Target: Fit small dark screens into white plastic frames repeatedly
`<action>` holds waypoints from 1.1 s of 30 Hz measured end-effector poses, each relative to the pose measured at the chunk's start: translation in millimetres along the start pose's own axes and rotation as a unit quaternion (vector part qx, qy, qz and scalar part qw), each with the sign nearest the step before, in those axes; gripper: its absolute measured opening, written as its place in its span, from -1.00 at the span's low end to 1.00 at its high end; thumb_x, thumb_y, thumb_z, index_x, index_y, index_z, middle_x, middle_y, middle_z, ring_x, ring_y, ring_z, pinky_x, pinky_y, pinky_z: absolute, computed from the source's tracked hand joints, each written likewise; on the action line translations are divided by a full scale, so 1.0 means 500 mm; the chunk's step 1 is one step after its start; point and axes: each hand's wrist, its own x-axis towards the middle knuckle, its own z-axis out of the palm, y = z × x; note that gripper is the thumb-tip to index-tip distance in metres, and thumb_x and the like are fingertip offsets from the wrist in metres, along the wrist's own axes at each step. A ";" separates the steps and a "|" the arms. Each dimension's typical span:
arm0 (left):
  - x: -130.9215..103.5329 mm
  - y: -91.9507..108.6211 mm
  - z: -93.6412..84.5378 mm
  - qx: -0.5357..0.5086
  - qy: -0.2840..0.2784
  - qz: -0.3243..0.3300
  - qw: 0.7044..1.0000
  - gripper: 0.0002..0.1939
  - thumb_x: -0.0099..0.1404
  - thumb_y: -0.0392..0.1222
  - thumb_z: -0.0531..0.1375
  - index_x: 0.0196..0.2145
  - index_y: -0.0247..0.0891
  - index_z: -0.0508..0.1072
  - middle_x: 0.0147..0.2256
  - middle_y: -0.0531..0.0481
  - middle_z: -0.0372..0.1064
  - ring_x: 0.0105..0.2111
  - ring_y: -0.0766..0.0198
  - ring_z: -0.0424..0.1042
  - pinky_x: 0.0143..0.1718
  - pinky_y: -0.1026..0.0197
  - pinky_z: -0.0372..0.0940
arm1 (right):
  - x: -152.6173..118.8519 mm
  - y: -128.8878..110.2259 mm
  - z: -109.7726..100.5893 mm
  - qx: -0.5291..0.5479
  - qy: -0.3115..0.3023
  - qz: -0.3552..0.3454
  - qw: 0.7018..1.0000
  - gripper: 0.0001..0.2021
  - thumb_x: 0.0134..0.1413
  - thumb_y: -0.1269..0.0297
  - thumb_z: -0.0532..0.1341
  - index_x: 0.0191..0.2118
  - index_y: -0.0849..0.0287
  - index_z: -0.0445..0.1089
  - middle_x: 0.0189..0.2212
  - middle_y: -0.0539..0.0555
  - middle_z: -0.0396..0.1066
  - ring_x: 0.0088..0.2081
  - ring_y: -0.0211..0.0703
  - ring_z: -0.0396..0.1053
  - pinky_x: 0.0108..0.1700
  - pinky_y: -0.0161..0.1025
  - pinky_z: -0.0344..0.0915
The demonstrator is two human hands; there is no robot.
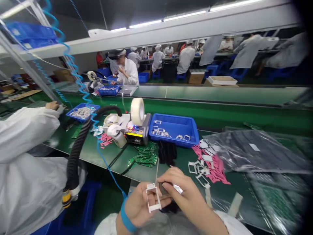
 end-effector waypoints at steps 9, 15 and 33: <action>0.017 0.003 0.081 0.178 -0.051 0.013 0.983 -0.65 -0.15 0.06 0.38 -0.46 -0.25 0.61 -0.08 -0.21 0.39 -0.08 -0.03 0.37 0.00 -0.02 0.21 | -0.031 -0.012 -0.055 -0.177 0.190 -0.069 0.963 -0.91 0.08 0.38 0.17 -0.40 0.04 0.29 -0.50 -0.03 0.30 -0.34 -0.13 0.29 0.05 0.10 0.01; 0.027 -0.001 0.073 0.232 -0.077 0.037 0.969 -0.64 -0.14 0.09 0.37 -0.40 -0.18 0.61 -0.05 -0.19 0.40 -0.12 0.07 0.39 -0.05 0.07 0.22 | -0.035 -0.011 -0.065 -0.180 0.177 -0.054 0.966 -0.88 0.09 0.46 0.13 -0.40 0.09 0.29 -0.48 -0.05 0.31 -0.31 -0.16 0.28 0.07 0.05 -0.03; 0.018 -0.011 0.012 0.387 0.012 0.037 0.921 -0.56 -0.19 0.23 0.32 -0.45 -0.15 0.62 -0.03 -0.20 0.45 -0.10 -0.15 0.43 -0.05 -0.03 0.30 | -0.046 -0.003 -0.050 -0.124 0.133 0.035 0.983 -0.86 0.19 0.29 0.09 -0.40 0.12 0.27 -0.40 -0.05 0.30 -0.24 -0.23 0.26 0.15 0.01 -0.14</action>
